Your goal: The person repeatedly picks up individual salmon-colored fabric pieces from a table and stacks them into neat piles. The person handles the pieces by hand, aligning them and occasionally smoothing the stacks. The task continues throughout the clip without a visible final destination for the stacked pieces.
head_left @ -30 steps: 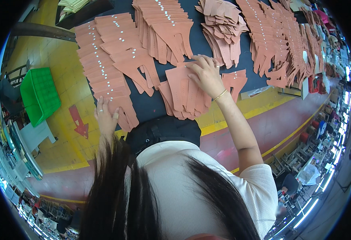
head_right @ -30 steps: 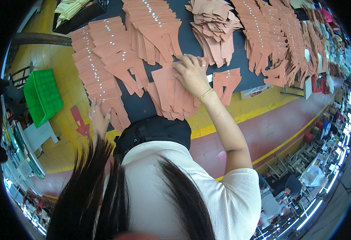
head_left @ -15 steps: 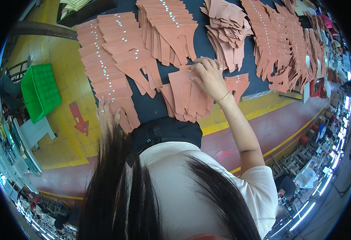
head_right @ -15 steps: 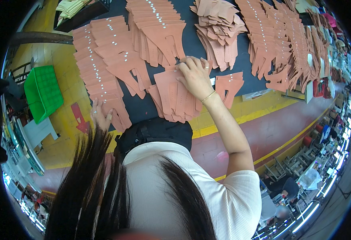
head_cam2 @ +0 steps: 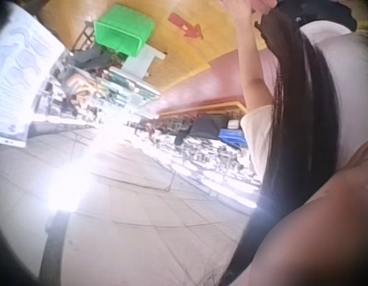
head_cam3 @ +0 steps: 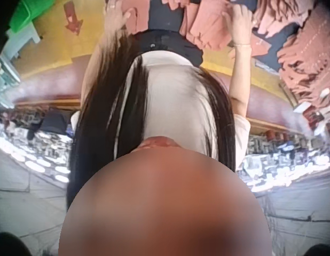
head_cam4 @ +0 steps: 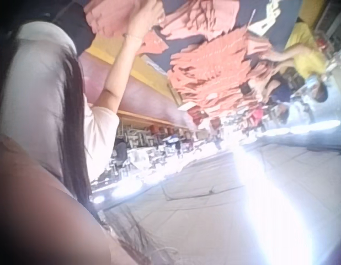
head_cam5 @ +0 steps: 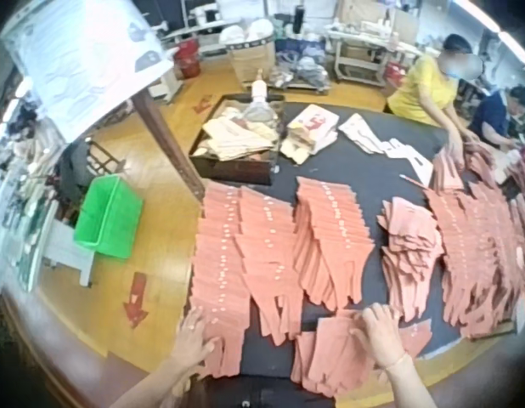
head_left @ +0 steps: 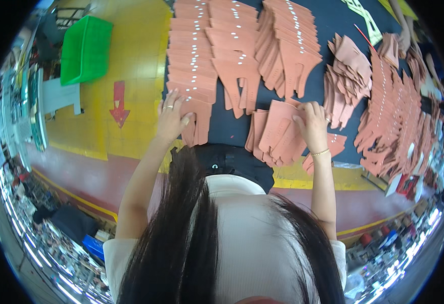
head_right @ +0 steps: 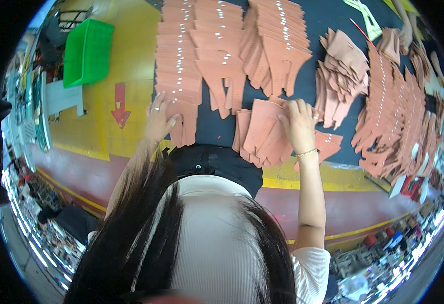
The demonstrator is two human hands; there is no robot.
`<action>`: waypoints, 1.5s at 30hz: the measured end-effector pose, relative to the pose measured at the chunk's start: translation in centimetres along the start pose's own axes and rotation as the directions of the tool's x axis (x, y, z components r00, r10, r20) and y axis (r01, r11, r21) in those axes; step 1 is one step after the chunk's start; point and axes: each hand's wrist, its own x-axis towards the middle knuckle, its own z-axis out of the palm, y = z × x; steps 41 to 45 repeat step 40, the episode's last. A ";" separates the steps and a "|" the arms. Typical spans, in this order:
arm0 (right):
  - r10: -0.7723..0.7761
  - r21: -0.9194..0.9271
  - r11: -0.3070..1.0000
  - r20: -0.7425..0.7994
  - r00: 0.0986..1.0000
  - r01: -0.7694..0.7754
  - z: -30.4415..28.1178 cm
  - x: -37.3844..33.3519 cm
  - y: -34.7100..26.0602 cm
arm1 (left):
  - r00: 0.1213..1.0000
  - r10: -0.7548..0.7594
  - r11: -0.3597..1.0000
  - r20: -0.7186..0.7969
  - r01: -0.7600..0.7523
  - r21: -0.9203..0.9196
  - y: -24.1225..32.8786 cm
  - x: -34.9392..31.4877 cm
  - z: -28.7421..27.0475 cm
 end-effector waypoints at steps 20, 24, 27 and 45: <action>0.019 -0.013 1.000 0.010 1.000 -0.019 0.4 -0.1 0.1 | 1.000 -0.028 0.999 0.014 0.029 -0.040 -0.1 -0.3 0.0; 0.027 -0.004 1.000 0.022 0.999 -0.027 0.5 -0.1 0.2 | 1.000 -0.018 0.999 -0.012 0.018 -0.042 -0.2 -0.4 0.3; 0.032 -0.003 0.999 0.026 0.999 -0.032 0.5 -0.1 0.2 | 1.000 -0.016 0.999 -0.022 0.015 -0.041 -0.3 -0.4 0.4; 0.038 0.011 0.999 0.021 0.999 -0.038 0.6 -0.1 0.3 | 1.000 -0.017 0.999 -0.020 0.017 -0.037 -0.4 -0.4 0.7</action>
